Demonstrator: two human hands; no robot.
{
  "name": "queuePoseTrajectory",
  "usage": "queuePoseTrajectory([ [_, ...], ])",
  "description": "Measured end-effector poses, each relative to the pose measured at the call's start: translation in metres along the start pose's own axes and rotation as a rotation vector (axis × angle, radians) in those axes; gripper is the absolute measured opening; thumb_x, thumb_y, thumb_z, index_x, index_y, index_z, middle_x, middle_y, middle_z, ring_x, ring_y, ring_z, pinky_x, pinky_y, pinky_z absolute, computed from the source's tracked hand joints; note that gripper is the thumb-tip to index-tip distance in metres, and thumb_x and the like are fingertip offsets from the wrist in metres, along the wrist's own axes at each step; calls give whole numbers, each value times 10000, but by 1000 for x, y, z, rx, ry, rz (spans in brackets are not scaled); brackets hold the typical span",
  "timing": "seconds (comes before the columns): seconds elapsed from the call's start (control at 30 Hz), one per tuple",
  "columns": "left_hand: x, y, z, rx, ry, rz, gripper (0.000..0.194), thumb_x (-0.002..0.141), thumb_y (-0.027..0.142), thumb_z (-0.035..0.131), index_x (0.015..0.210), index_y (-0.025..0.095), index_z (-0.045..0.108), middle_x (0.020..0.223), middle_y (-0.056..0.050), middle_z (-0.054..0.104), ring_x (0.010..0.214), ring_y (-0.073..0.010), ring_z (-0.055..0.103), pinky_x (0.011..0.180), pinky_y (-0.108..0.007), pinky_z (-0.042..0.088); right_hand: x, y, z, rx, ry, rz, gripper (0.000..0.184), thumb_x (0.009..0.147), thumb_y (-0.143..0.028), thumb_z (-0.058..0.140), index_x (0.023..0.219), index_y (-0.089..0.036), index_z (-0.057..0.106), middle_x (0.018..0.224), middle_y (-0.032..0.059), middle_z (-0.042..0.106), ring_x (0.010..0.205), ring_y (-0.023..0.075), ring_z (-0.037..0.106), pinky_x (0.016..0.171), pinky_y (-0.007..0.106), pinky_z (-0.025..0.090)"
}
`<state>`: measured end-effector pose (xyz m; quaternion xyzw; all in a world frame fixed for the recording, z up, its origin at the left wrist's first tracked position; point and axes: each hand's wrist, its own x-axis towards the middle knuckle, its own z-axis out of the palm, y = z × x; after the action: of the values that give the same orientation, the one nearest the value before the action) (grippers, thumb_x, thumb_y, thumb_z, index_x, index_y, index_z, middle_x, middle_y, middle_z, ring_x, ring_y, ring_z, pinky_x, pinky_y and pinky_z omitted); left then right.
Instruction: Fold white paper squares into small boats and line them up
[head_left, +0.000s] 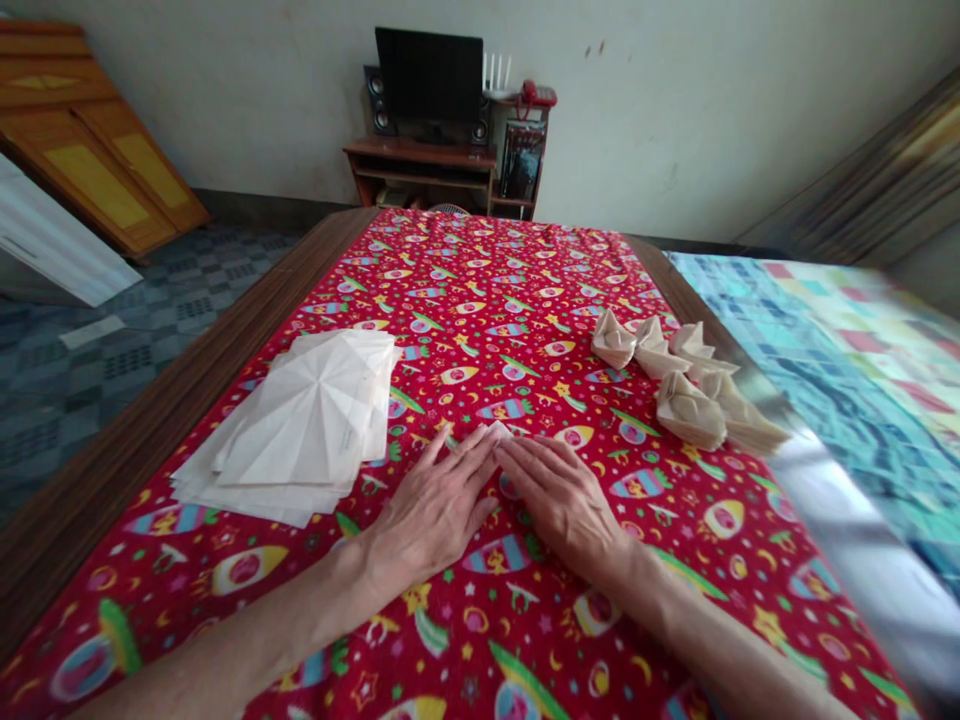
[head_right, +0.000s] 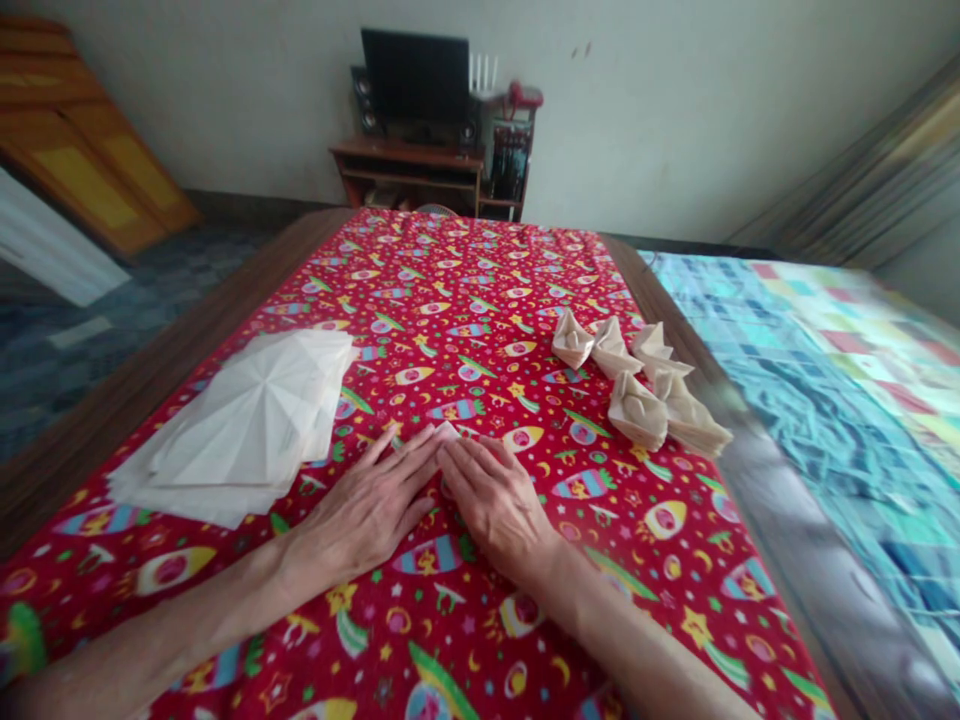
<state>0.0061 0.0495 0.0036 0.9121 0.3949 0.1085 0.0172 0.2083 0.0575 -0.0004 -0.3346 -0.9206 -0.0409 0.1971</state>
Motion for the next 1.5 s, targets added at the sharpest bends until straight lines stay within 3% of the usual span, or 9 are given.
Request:
queuePoseTrajectory([
  [0.1,-3,-1,0,12,14,-8,504,943,297,368,1419,143,301,1512,-74,250,1398,-203,217,1146,-435,200,-8,-4,-3,47,-108,6,451,946,-162,339,1388,-79,372,1435,142,386,1350,221,312,1083,419,343],
  [0.2,-8,-5,-1,22,19,-20,466,949,283,354,1398,154,351,1489,-57,311,1385,-194,255,1147,-423,203,-15,-3,-7,43,-169,50,478,956,-221,360,1414,-88,333,1445,125,367,1362,221,287,1099,425,334],
  [0.37,-18,-10,-9,31,24,-78,422,949,254,357,1358,175,423,1442,-56,401,1340,-192,351,1123,-410,260,-25,1,-9,16,-132,57,441,959,-217,365,1389,-120,384,1400,98,440,1330,213,351,1109,460,311],
  [0.5,-24,-13,-10,60,43,-82,436,937,230,372,1363,143,415,1436,-97,404,1331,-222,365,1095,-438,306,-27,2,-8,-1,-73,92,387,949,-216,397,1315,-121,479,1340,115,514,1278,215,432,1073,437,362],
  [0.67,-12,-19,-2,-3,180,-88,320,921,184,398,1176,105,575,1249,-120,584,1191,-225,500,1010,-393,423,-6,4,-8,-53,-22,76,242,948,-209,419,1077,-166,619,1088,85,675,1022,185,603,913,368,428],
  [0.83,10,-22,-1,-85,188,-155,276,891,190,472,1151,152,558,1056,-88,583,991,-221,545,885,-390,483,20,4,-6,-223,-107,140,222,925,-307,490,1042,-165,615,909,77,664,826,203,578,721,347,373],
  [1.1,20,-22,1,-156,172,-199,215,845,166,536,1058,163,568,982,-62,537,954,-210,532,866,-364,475,25,12,-8,-190,-155,153,199,933,-345,475,951,-204,614,846,36,616,779,171,532,656,309,314],
  [1.3,23,-23,2,-240,200,-203,185,872,226,528,1043,175,578,941,-51,547,903,-186,564,817,-322,491,28,8,-8,-274,-117,25,149,909,-133,447,919,-149,595,780,45,600,723,175,506,674,336,306],
  [1.5,28,-20,6,-399,301,-225,114,874,211,502,960,170,564,906,-51,590,860,-175,590,786,-312,500,39,0,-7,-304,-129,114,149,874,-101,445,846,-153,582,749,51,615,678,177,519,668,342,301],
])
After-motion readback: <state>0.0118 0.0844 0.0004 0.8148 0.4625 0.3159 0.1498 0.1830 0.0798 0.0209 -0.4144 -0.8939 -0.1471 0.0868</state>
